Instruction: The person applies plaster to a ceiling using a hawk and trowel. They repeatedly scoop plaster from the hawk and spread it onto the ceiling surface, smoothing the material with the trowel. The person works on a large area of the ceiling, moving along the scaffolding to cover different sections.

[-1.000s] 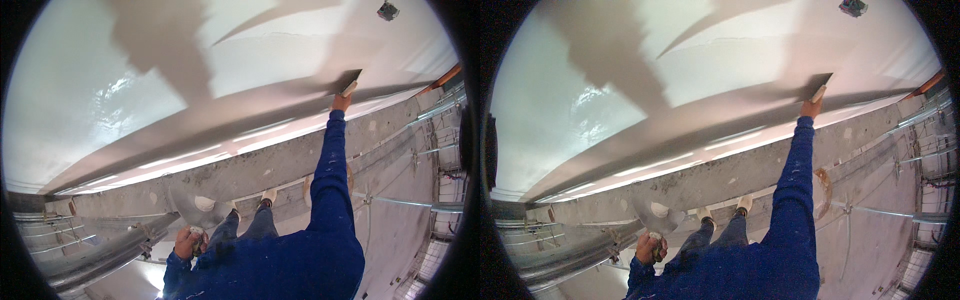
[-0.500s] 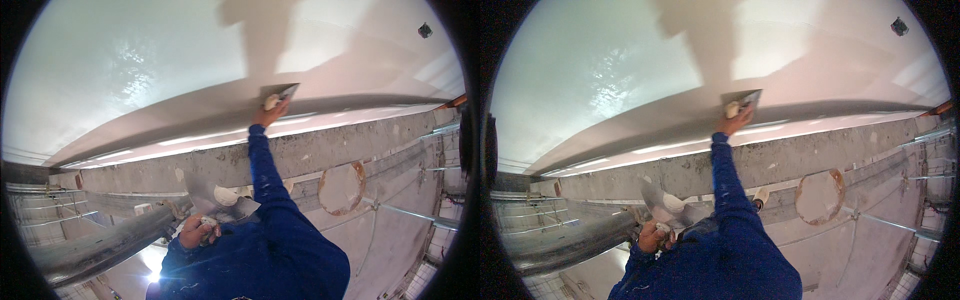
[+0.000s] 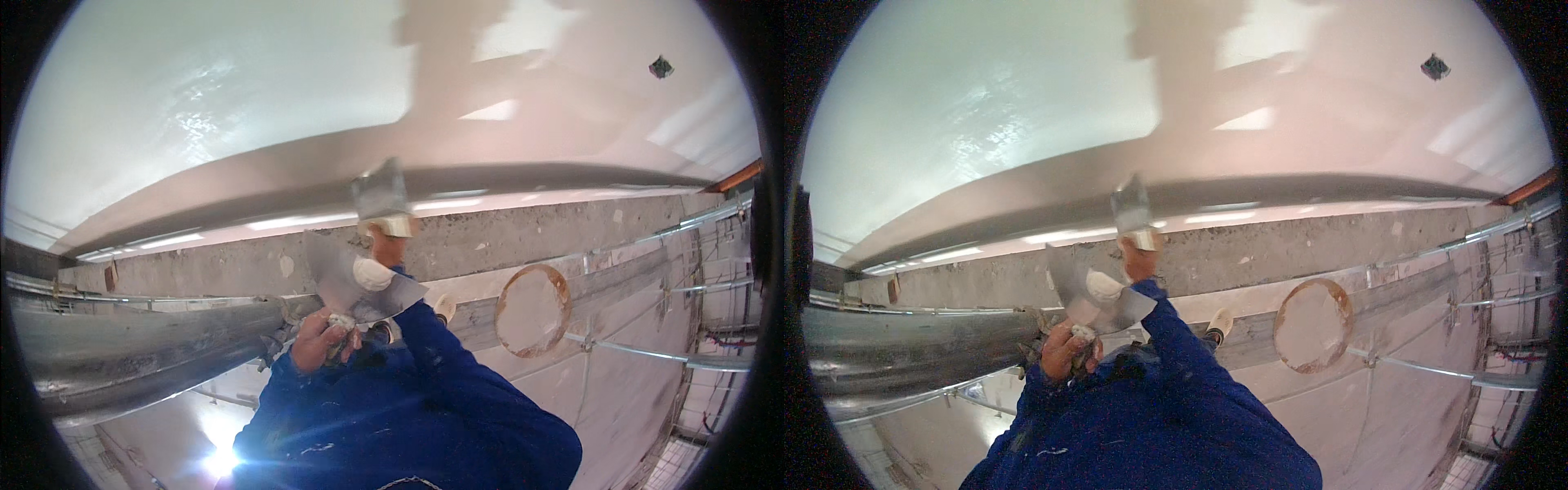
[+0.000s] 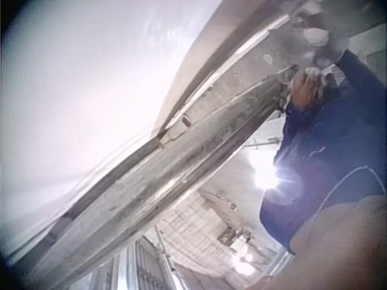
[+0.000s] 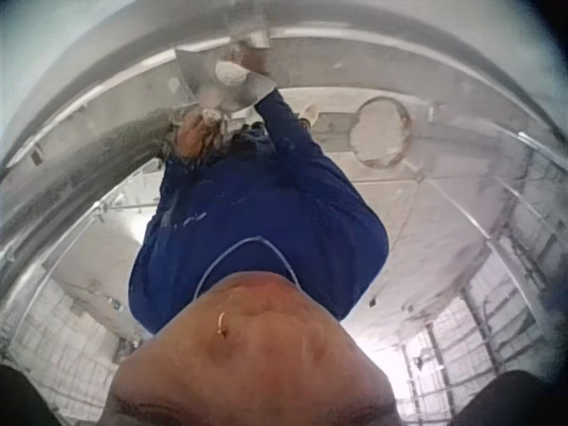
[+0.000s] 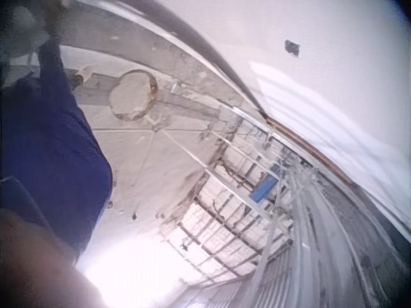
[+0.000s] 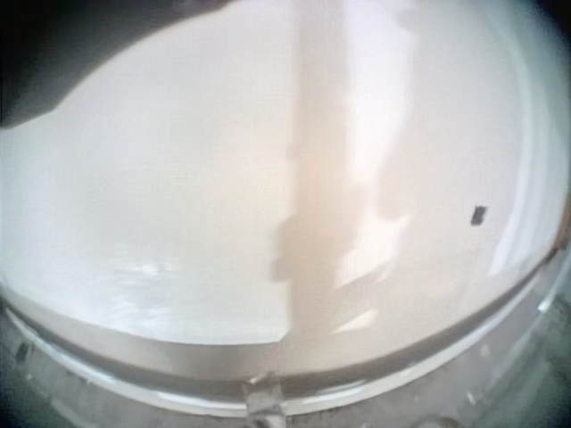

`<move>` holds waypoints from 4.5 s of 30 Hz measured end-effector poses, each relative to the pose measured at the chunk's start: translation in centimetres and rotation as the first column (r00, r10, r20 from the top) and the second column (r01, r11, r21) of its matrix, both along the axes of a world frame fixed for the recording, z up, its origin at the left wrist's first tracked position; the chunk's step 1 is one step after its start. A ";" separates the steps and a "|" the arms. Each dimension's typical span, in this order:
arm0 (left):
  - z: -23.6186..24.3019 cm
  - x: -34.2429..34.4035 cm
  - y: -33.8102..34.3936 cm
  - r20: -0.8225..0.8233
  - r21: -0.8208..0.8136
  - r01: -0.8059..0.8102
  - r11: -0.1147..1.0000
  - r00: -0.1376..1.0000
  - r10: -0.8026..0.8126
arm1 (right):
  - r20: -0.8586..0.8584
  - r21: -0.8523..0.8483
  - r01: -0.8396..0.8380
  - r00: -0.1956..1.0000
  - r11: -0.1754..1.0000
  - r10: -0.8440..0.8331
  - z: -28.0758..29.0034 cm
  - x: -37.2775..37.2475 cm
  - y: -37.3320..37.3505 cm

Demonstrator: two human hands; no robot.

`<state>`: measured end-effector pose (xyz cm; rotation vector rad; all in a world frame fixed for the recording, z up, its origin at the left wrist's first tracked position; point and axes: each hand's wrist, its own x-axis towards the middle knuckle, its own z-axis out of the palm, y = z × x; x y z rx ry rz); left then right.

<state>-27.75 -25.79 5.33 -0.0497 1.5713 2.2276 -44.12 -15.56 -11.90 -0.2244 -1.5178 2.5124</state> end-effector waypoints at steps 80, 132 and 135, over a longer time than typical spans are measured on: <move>-5.1 -5.2 6.0 -0.571 -0.709 -0.471 0.525 0.820 -0.035 | -0.298 0.651 0.639 0.712 0.410 -0.635 -8.5 -21.1 33.6; 0.1 -17.4 19.2 -0.866 -0.495 -0.628 0.601 0.306 -0.395 | 0.214 -0.561 -0.232 0.886 0.795 0.410 16.0 3.8 29.4; -2.1 -18.5 19.1 -0.854 -0.519 -0.658 0.545 0.366 -0.371 | 0.187 -0.524 -0.172 0.932 0.834 0.310 15.8 3.5 31.3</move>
